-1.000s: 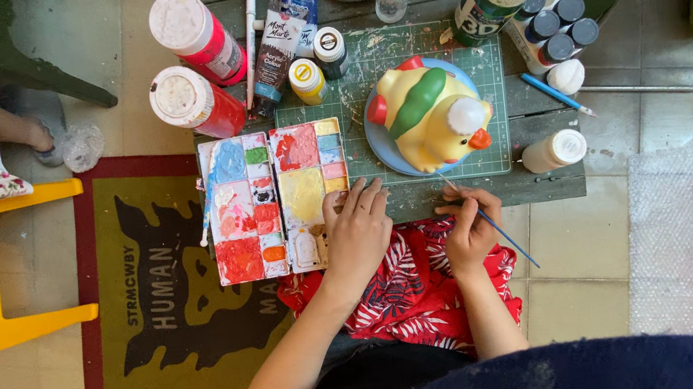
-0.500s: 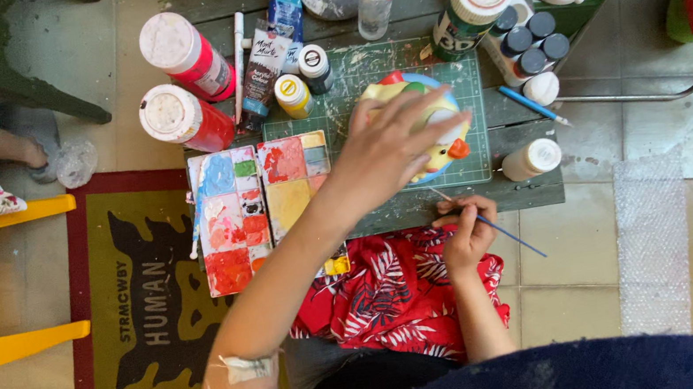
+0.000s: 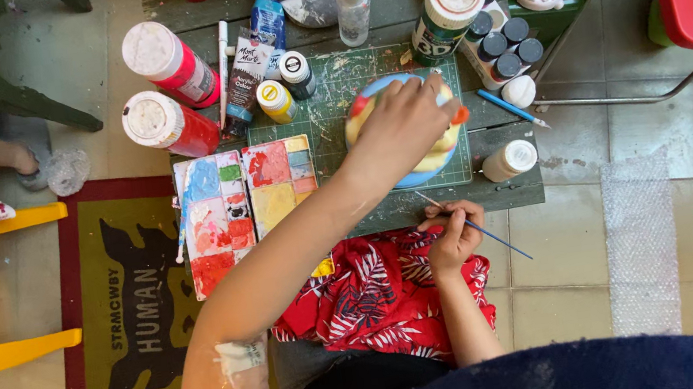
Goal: The person paints a ceramic duck figurine with a paintbrush, dipping the brush into a watercolor palette to load color and applying paint to the figurine's body and details. They rotate the figurine on its plate to reach different sides and steady it with the other hand while painting.
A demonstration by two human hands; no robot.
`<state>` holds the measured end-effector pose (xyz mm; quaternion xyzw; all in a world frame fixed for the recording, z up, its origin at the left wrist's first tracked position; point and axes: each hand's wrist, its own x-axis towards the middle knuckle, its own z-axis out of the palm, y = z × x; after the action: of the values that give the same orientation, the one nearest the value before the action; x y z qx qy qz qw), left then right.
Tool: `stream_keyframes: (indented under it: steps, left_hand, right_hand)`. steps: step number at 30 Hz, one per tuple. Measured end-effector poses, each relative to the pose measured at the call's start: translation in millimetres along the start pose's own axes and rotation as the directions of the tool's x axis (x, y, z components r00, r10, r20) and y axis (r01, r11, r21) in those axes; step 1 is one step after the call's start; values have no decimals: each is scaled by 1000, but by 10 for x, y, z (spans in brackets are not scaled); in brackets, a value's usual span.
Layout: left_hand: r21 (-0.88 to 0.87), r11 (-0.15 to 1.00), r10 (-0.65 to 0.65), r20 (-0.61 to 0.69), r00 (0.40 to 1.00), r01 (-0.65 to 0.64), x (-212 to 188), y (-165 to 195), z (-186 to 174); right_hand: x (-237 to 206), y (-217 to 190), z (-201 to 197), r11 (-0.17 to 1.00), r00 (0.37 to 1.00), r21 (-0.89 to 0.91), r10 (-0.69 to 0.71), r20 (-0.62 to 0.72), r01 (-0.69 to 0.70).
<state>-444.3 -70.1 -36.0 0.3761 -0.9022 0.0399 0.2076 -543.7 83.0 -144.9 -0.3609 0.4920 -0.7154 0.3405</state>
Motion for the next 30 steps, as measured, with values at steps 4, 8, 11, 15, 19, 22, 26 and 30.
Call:
stream_keyframes:
  steps: [4,8,11,15,19,22,26,30]
  left_hand:
    - [62,987,-147,4,989,146,54,18,7]
    - [66,971,-231,40,972,228,42,-107,5]
    - [-13,968,-249,53,967,250,22,-146,-20]
    - [-168,966,-215,-100,972,196,-209,-156,-151]
    - [-163,950,-283,-82,956,268,-766,-202,-356]
    - [-191,896,-405,20,914,401,-1217,-141,-430]
    - [-177,872,-446,95,890,456,-1611,7,-316]
    - [-133,891,-417,140,898,435,-1794,110,-130]
  right_hand:
    - [-16,-28,-39,1000,1000,7,19,23,-19]
    - [-31,-39,-60,998,996,-17,65,55,-64]
    - [1,-21,-57,993,989,-24,121,89,-119]
    - [90,25,-68,987,989,-162,40,139,-17]
    - [248,125,-20,971,990,-236,72,120,-42]
    - [326,205,67,950,992,-311,38,118,1]
    - [342,277,148,909,990,-409,-19,143,76]
    - [335,325,152,872,987,-478,-33,156,105]
